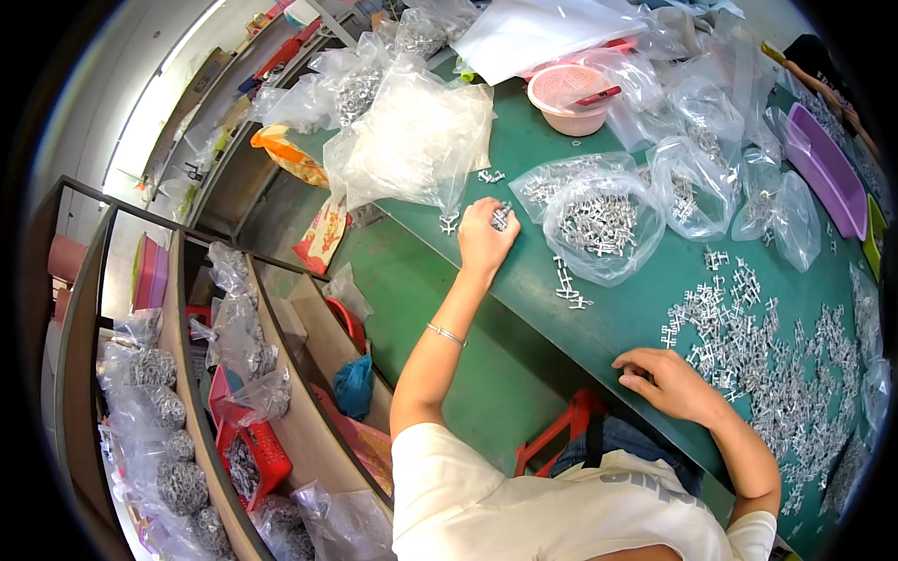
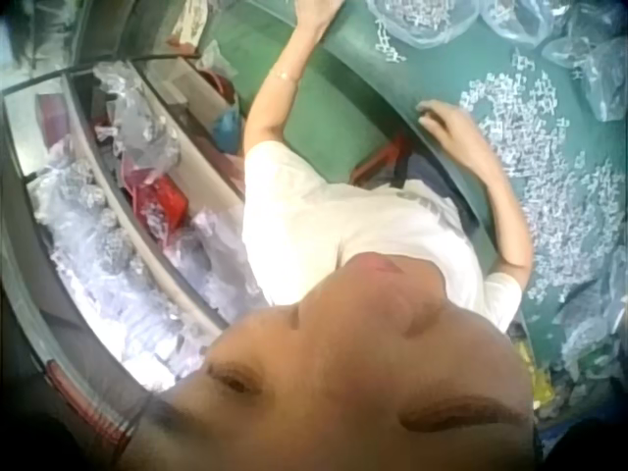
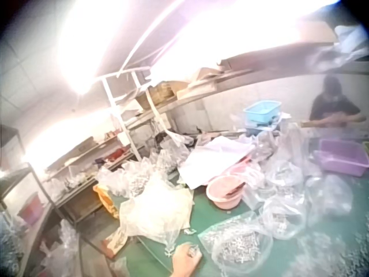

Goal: The person picks up and sorts small H-shaped metal components by hand on a green workbench, occasionally placing them into plastic containers.

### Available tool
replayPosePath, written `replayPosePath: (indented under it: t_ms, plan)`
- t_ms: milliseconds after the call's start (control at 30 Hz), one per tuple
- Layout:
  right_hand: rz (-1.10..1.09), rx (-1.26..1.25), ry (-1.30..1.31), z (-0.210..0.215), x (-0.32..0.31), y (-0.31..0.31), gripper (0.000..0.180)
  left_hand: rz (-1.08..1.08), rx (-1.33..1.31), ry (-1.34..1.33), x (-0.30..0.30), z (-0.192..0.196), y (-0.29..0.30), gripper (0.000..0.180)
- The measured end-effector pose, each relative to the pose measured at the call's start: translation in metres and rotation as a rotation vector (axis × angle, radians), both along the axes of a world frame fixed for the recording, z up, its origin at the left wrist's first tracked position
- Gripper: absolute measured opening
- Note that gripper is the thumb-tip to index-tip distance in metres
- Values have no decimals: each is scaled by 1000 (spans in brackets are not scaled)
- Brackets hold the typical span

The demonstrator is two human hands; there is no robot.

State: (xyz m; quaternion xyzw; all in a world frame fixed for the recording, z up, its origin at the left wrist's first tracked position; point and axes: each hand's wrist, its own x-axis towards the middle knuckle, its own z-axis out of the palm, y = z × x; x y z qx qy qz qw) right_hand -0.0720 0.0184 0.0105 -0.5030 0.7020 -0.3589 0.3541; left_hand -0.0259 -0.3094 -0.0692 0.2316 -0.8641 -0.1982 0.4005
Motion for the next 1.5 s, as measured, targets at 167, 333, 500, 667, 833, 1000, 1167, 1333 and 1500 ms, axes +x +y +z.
replayPosePath:
  t_ms: [167,333,500,667,833,1000,1167,1333,1500]
  plan:
    - [0,23,-44,-3,0,2,20,102,82,213,-22,1,-32,18]
    - [18,37,-37,-4,2,0,21,196,-92,29,-51,-11,-42,36]
    - [26,80,-48,-3,3,0,21,220,-38,-229,-55,-16,-45,40]
    - [34,80,-50,-7,5,-1,20,100,-103,-265,-50,-12,-43,41]
    - [53,66,-96,-14,9,0,20,-20,-225,-156,-53,-10,-46,39]
    - [48,89,-111,-12,13,-1,20,-100,-236,-237,-57,-14,-54,40]
    - [32,18,-105,-20,15,1,19,60,-153,-148,-60,-17,-49,42]
    - [17,37,-128,-25,16,2,19,93,-118,-180,-59,-2,-40,53]
    - [47,58,-67,-24,18,0,17,-132,-86,-233,-60,0,-62,43]
